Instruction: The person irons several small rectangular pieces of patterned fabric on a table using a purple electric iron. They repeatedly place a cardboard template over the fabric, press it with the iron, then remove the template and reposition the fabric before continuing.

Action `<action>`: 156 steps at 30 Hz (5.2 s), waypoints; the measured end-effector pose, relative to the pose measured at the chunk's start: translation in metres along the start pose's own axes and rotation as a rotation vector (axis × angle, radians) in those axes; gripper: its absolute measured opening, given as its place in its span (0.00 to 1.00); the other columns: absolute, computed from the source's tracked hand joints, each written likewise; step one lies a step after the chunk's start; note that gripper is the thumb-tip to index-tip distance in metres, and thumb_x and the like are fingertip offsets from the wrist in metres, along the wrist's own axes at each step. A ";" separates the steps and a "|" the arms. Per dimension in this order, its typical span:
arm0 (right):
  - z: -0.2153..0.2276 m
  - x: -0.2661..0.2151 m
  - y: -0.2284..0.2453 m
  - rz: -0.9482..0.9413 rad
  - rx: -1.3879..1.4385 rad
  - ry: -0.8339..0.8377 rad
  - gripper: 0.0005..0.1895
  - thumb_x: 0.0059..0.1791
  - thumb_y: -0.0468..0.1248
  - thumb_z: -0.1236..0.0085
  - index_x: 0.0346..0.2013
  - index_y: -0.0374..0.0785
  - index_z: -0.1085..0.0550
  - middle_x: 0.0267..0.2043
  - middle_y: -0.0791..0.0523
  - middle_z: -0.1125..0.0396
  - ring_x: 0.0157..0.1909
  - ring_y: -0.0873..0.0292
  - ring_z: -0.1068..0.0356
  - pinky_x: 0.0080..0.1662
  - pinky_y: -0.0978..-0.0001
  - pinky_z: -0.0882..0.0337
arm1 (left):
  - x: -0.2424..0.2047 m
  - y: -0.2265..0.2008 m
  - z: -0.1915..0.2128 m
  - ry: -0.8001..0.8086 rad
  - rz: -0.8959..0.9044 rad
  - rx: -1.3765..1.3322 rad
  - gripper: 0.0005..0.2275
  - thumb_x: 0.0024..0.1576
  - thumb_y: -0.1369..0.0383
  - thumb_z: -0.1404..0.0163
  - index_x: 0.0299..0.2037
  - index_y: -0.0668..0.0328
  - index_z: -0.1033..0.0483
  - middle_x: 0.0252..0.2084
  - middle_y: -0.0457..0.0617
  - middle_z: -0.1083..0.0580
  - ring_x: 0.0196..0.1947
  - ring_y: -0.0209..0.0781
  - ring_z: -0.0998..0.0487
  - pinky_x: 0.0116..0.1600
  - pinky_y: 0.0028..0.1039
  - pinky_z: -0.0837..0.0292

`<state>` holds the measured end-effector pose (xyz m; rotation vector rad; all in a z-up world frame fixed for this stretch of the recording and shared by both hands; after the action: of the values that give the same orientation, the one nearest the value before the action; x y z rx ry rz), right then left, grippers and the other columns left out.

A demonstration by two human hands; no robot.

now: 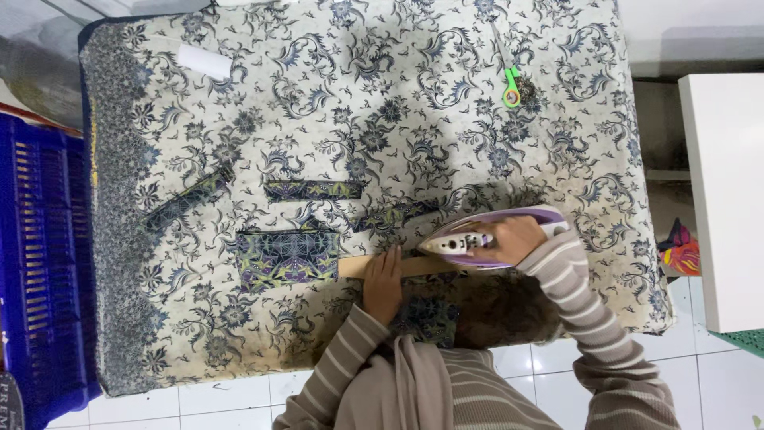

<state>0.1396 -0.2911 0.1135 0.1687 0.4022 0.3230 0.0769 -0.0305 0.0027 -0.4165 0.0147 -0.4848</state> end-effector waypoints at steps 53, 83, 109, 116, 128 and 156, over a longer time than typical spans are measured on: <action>-0.007 -0.150 -0.021 -0.032 0.208 -0.358 0.28 0.43 0.55 0.35 0.52 0.43 0.20 0.27 0.52 0.23 0.11 0.62 0.36 0.19 0.69 0.31 | 0.021 -0.047 0.015 -0.113 -0.450 -0.020 0.04 0.56 0.71 0.43 0.32 0.64 0.24 0.38 0.52 0.24 0.45 0.49 0.24 0.58 0.38 0.27; -0.047 -0.116 0.025 -0.202 0.064 -0.230 0.33 0.42 0.64 0.41 0.53 0.47 0.22 0.16 0.56 0.29 0.12 0.59 0.34 0.20 0.64 0.32 | 0.026 -0.039 0.013 -0.159 -0.346 -0.097 0.17 0.51 0.58 0.40 0.40 0.66 0.21 0.42 0.56 0.25 0.43 0.52 0.24 0.52 0.43 0.31; -0.049 -0.049 0.116 -0.158 0.151 -0.133 0.33 0.44 0.66 0.42 0.53 0.48 0.25 0.22 0.57 0.27 0.23 0.54 0.25 0.26 0.60 0.26 | 0.006 0.040 0.044 -0.027 -0.124 -0.084 0.05 0.60 0.67 0.46 0.40 0.57 0.19 0.42 0.46 0.26 0.42 0.41 0.29 0.50 0.37 0.38; -0.052 -0.040 0.125 -0.169 0.135 -0.032 0.33 0.45 0.65 0.42 0.55 0.49 0.27 0.24 0.57 0.26 0.24 0.54 0.25 0.27 0.58 0.26 | -0.008 0.064 0.082 -0.108 0.009 -0.020 0.05 0.56 0.67 0.50 0.35 0.56 0.21 0.40 0.46 0.26 0.44 0.44 0.28 0.49 0.38 0.40; -0.051 -0.028 0.139 -0.147 0.149 0.022 0.34 0.47 0.64 0.46 0.59 0.47 0.29 0.39 0.52 0.25 0.33 0.51 0.23 0.32 0.56 0.24 | 0.003 0.074 0.118 -0.156 0.143 -0.086 0.05 0.58 0.70 0.47 0.42 0.57 0.20 0.42 0.45 0.25 0.43 0.45 0.26 0.49 0.37 0.37; -0.122 -0.133 -0.104 -0.021 1.029 -1.532 0.42 0.53 0.65 0.46 0.65 0.32 0.35 0.63 0.49 0.36 0.63 0.54 0.33 0.63 0.60 0.28 | 0.009 0.039 0.102 -0.139 -0.104 -0.219 0.06 0.53 0.70 0.40 0.39 0.50 0.20 0.42 0.44 0.22 0.45 0.45 0.23 0.59 0.41 0.44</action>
<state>0.0020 -0.4220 0.0267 1.3085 -1.0021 -0.1251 0.1139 0.0360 0.0810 -0.6679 -0.0892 -0.5577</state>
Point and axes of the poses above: each hand's wrist, its own x-axis towards the middle knuckle, its own z-axis out of the back of the hand, y = z × x, the point moved 7 cm from there along x, towards the middle knuckle
